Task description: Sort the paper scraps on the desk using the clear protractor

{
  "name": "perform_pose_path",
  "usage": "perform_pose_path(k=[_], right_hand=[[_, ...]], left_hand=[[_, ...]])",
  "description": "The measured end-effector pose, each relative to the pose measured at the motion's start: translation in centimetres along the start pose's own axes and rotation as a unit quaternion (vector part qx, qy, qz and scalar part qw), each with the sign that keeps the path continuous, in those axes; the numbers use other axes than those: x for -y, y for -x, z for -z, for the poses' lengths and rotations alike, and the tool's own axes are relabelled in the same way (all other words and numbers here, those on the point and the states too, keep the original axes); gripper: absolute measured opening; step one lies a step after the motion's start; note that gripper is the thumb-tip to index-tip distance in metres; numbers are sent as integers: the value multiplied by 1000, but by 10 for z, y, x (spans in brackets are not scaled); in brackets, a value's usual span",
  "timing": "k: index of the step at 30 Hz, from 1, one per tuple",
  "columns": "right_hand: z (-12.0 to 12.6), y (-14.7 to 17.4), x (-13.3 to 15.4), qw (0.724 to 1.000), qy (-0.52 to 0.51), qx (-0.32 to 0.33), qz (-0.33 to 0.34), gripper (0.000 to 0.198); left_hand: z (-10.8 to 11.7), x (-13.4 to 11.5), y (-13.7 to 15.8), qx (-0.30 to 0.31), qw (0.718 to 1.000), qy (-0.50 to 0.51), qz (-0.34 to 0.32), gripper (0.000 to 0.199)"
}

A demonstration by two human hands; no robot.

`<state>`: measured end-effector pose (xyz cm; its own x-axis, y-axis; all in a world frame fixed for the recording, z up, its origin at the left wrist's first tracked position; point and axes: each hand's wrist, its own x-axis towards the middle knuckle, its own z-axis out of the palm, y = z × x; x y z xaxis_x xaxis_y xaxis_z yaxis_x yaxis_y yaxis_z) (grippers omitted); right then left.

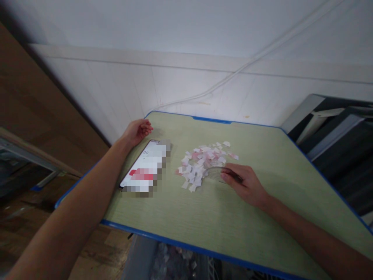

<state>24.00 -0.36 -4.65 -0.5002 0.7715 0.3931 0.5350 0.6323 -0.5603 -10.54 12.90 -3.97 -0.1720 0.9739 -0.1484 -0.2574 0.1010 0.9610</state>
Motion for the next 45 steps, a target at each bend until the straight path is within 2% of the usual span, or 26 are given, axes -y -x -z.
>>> perform_pose_path(k=[3,8,13,18,21,23,28,30,37,45], right_hand=[[-3,-3,0,1000,15,9,-15,24],[-3,-3,1,998,42,-47,-26,24],[-3,0,1,999,38,21,28,19],[-5,0,-2,995,84,-48,-17,24],[-7,0,-1,997,70,-10,38,22],[-7,0,0,995,85,10,52,21],[-2,3,-2,991,105,-80,-3,23],[1,5,-2,992,93,-86,18,22],[-3,10,1,987,123,6,104,23],[-9,6,9,972,166,13,165,41]], left_hand=[[0,0,0,0,1000,0,0,16],[-1,-1,2,-2,1000,0,1,20],[0,0,1,0,1000,-3,-9,18],[0,1,1,0,1000,1,-6,18],[1,1,0,5,1000,7,-8,18],[1,1,0,6,1000,11,-9,18],[1,1,0,5,1000,4,-3,20],[0,1,1,3,1000,1,-3,20],[-1,0,0,2,1000,6,-3,19],[2,2,-2,7,1000,3,-4,19]])
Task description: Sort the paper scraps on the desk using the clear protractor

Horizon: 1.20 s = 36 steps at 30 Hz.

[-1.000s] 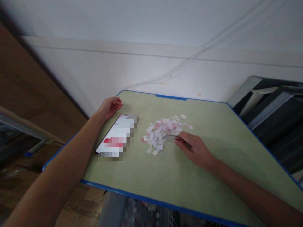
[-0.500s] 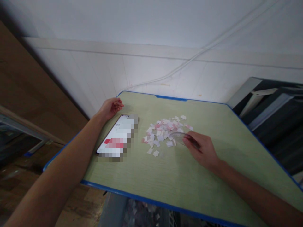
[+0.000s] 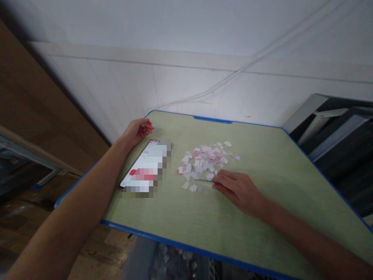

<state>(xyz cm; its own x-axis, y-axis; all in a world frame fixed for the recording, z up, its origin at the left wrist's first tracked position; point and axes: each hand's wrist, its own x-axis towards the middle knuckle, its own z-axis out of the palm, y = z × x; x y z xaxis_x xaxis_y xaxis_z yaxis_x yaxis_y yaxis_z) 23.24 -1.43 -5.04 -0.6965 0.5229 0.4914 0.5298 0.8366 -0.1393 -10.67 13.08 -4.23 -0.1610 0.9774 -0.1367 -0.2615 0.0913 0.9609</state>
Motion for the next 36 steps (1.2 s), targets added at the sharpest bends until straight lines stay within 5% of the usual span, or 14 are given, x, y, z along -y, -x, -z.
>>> perform_pose_path(k=[5,10,18,25,36], right_hand=[[3,6,2,999,10,5,44,38],[3,11,-2,999,5,-37,12,33],[10,14,6,997,-22,28,66,28],[6,12,10,999,-27,-26,39,30],[9,13,12,994,-84,3,75,32]], left_hand=[[-2,-1,3,4,1000,1,1,18],[-4,-1,5,-5,1000,1,-4,20],[-2,0,3,-4,1000,-8,-10,20],[-4,-1,4,-9,1000,-15,-14,17],[-4,-1,4,1,1000,-11,-12,19]])
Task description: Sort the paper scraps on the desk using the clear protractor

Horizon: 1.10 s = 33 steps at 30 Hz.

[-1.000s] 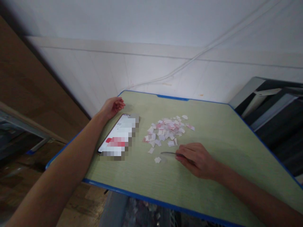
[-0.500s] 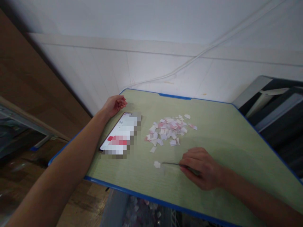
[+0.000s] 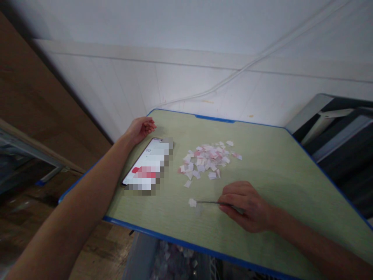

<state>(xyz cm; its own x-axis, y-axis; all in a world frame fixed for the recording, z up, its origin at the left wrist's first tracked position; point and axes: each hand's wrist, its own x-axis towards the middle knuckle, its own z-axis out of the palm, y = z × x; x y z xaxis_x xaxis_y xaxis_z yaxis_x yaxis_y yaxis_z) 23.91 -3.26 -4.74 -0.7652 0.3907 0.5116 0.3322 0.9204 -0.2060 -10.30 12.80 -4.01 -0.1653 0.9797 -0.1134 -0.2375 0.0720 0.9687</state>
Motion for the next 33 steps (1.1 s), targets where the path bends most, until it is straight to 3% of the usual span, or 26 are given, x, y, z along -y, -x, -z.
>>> perform_pose_path(k=[8,20,33], right_hand=[[-7,-5,1,999,15,10,-42,30],[1,-4,4,999,-29,9,-9,32],[-10,-5,0,999,-8,0,-49,28]], left_hand=[[-2,-1,1,-8,1000,-13,3,18],[-1,1,1,-3,1000,-23,-9,14],[-2,-1,3,-7,1000,-20,-8,16]])
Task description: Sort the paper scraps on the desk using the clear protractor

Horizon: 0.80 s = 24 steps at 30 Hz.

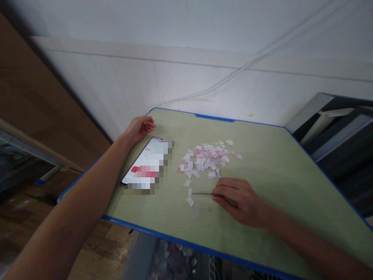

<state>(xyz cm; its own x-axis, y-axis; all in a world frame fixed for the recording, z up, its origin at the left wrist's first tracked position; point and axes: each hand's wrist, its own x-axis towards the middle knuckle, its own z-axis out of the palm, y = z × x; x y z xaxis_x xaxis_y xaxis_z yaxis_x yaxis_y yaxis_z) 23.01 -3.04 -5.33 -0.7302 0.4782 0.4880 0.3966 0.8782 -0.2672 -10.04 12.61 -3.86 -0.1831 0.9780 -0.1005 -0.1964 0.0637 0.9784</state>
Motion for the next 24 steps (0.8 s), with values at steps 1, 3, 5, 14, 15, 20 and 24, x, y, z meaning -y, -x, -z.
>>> perform_pose_path(k=[1,3,5,14,15,20,24], right_hand=[[0,0,0,1000,-1,-1,0,28],[0,0,0,1000,-9,11,12,28],[0,-1,1,1000,-7,15,16,29],[1,-2,1,1000,14,6,19,30],[0,-2,1,1000,18,5,16,30],[0,-1,1,1000,27,-14,4,30],[1,-2,2,999,28,-1,23,31]], left_hand=[[0,0,0,0,1000,-1,1,16],[0,0,0,-1,1000,-4,4,16],[0,0,0,-2,1000,-7,5,15],[1,0,-1,5,1000,0,1,15],[1,1,-1,6,1000,1,0,15],[1,1,-1,11,1000,1,-5,13],[1,1,0,3,1000,-6,-8,13]])
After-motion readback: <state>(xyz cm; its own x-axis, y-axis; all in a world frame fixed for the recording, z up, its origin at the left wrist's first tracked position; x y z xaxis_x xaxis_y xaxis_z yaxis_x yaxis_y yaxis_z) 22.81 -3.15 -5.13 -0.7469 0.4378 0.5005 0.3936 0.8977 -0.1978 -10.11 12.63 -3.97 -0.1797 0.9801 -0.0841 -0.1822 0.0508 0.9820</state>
